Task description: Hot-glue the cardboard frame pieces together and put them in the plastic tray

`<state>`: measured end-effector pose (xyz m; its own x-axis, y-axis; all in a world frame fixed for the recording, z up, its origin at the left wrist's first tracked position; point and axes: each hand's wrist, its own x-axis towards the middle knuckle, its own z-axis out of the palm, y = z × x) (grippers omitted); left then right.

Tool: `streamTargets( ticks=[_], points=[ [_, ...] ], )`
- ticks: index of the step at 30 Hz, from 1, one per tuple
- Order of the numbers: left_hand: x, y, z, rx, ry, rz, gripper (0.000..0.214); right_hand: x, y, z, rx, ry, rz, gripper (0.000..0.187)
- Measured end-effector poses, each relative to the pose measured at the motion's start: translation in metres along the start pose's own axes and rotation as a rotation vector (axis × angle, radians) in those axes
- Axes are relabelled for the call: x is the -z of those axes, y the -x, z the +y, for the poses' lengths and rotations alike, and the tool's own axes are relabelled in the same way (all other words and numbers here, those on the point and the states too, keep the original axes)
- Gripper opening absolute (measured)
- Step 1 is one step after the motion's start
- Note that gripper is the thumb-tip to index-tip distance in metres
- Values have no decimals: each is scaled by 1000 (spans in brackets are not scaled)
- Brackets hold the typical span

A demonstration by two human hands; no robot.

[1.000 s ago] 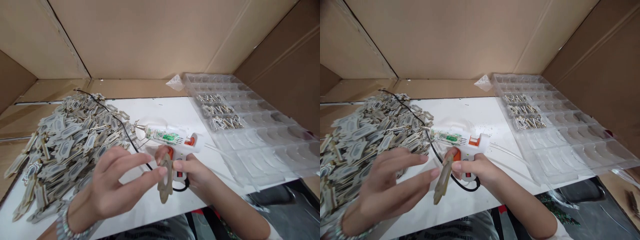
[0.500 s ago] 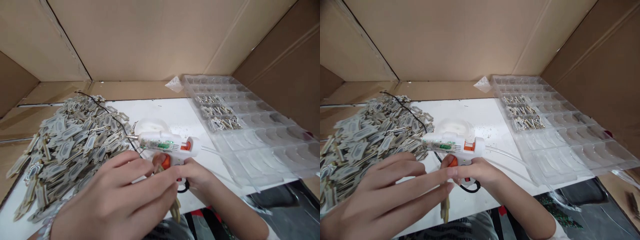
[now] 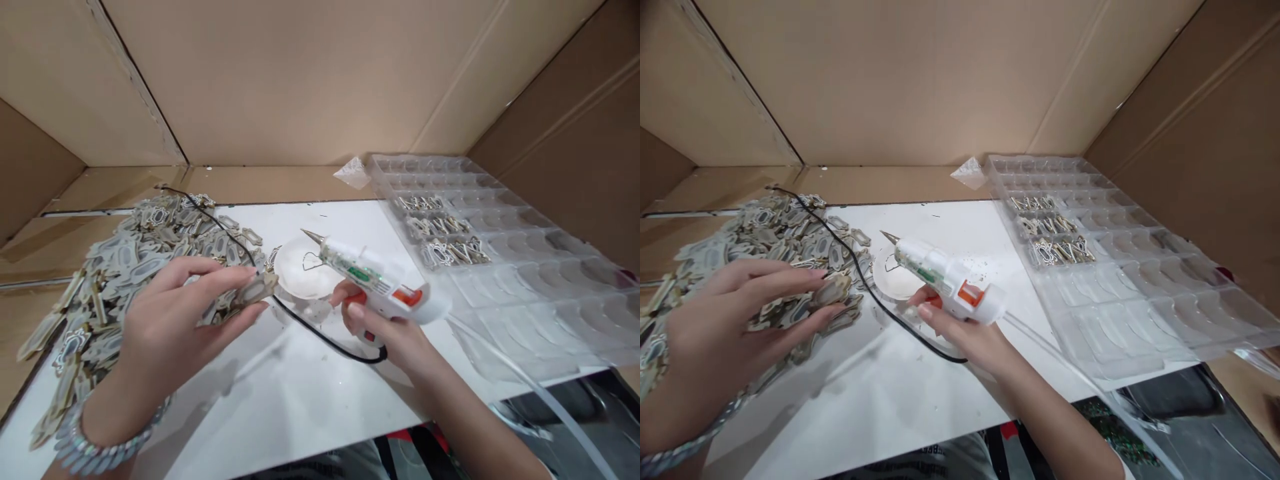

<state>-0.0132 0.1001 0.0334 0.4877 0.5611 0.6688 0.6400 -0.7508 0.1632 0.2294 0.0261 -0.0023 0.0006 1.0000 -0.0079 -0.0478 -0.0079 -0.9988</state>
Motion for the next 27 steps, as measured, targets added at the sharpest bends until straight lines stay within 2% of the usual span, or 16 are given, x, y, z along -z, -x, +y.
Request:
streamTargets(
  ticks=[2,5,10,16,23,27],
  points=[
    [-1,3,-3,-17,-32,14,11,-3,0,-4,82,202,19,14],
    [-1,6,-8,-117,-22,42,4,-5,0,-5,270,426,23,2],
    [1,8,-13,-166,-68,46,11,-4,3,6,412,480,-84,17],
    [-1,8,-15,-246,-139,39,16,-4,2,11,402,501,-221,10],
    [1,8,-13,-239,-188,58,13,-4,0,15,389,514,-238,13],
    [2,7,-13,-265,-210,59,16,-4,0,15,334,530,-261,12]
  ],
)
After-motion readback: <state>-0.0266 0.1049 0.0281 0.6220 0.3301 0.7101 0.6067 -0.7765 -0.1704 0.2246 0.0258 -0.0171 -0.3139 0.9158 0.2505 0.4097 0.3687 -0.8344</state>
